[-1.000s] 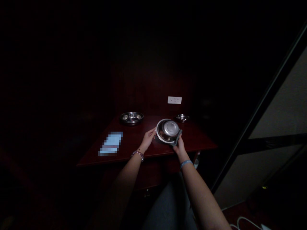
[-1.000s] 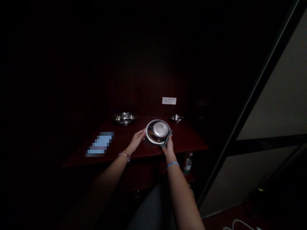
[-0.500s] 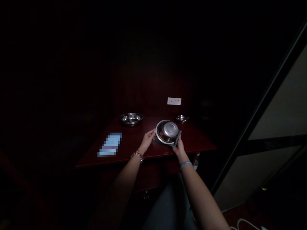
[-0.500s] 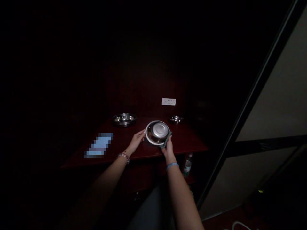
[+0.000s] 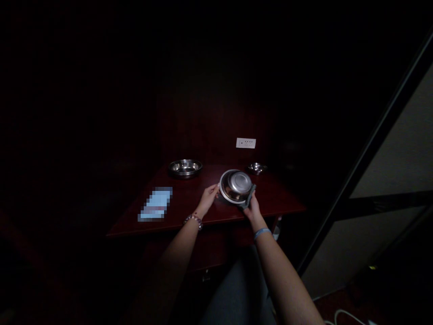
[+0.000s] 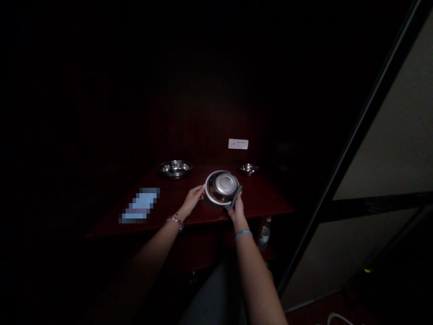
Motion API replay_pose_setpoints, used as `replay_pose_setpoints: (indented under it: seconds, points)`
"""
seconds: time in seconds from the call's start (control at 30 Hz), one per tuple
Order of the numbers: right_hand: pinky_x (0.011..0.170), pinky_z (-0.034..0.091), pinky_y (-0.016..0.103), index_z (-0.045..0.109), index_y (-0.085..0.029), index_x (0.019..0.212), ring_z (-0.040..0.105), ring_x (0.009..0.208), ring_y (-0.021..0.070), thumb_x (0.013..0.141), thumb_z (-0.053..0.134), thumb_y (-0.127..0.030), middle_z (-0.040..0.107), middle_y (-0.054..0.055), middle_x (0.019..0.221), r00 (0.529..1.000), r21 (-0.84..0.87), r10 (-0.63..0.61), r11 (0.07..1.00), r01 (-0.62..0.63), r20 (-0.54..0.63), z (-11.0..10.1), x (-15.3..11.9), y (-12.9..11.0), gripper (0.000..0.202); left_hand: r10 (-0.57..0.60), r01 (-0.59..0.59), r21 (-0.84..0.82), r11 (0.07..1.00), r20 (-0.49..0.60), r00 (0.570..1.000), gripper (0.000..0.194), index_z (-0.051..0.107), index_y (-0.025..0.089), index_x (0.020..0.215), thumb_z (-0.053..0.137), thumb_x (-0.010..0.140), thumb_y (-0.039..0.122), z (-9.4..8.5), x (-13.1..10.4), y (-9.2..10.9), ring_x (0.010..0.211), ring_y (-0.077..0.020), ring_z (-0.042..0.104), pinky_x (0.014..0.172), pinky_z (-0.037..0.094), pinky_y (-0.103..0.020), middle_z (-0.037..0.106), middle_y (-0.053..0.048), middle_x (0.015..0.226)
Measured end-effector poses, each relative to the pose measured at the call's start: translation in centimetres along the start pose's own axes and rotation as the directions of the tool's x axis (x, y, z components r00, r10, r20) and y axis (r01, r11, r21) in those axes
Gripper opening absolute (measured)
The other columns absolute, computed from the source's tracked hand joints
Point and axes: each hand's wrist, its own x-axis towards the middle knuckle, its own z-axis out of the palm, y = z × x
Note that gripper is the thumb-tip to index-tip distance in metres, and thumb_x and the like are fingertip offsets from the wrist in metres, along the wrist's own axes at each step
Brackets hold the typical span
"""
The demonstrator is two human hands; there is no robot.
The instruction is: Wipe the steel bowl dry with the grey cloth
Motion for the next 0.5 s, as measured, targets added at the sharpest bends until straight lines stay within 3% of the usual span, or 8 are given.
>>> replay_pose_setpoints:
  seconds: [0.1, 0.5]
  points:
    - [0.105, 0.052, 0.041, 0.071, -0.019, 0.109, 0.069, 0.117, 0.0185, 0.102, 0.04, -0.05, 0.08, 0.006, 0.104, 1.0, 0.009, 0.013, 1.0, -0.014, 0.02, 0.03, 0.01, -0.03, 0.045, 0.014, -0.014, 0.013, 1.0, 0.006, 1.0, 0.047, 0.065, 0.016, 0.076, 0.06, 0.081, 0.063, 0.06, -0.06, 0.19, 0.057, -0.0118, 0.046, 0.053, 0.034, -0.025, 0.056, 0.001, 0.064]
    - [0.105, 0.052, 0.042, 0.072, -0.021, 0.107, 0.066, 0.122, 0.0197, 0.097, 0.048, -0.053, 0.078, 0.006, 0.113, 0.998, -0.044, -0.024, 0.999, 0.027, 0.056, -0.63, 0.51, 0.36, 0.041, 0.006, -0.006, 0.017, 1.0, 0.005, 1.0, 0.044, 0.064, 0.017, 0.077, 0.058, 0.083, 0.061, 0.12, -0.26, 0.36, 0.057, -0.0118, 0.046, 0.052, 0.033, -0.024, 0.056, 0.001, 0.064]
